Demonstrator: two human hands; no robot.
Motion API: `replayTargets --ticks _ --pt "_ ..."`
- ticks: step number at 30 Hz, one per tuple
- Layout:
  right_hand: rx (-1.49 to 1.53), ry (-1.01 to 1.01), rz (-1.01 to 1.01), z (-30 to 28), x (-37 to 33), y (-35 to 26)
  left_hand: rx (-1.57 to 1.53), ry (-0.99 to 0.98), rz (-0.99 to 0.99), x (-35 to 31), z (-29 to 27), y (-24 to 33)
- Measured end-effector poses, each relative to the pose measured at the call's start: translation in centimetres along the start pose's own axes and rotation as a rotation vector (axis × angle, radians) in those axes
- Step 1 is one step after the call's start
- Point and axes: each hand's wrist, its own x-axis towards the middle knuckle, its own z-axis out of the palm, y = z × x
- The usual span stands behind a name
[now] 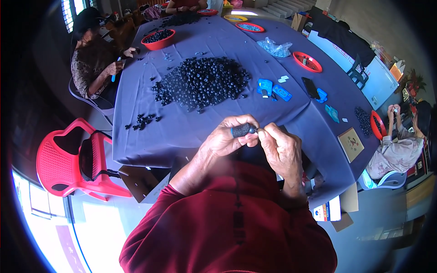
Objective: The person picks up small components from a pile on the table and assembles them by fitting pieces together by hand.
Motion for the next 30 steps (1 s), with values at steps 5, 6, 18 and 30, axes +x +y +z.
replayTargets --ticks 5,6,18,30 --pt "-0.082 -0.11 -0.002 -0.2 -0.1 0.3 -0.057 0.04 -0.02 0.0 -0.3 -0.2" --pt "-0.087 -0.146 -0.028 0.1 -0.1 0.4 -0.093 0.026 -0.024 0.0 -0.5 -0.2" --pt "0.105 0.002 0.01 0.4 -0.2 0.3 -0.178 -0.072 0.01 0.0 -0.9 0.4" --pt "0.221 0.074 0.021 0.7 0.1 0.7 2.077 0.789 0.249 -8.1 -11.4 8.1"
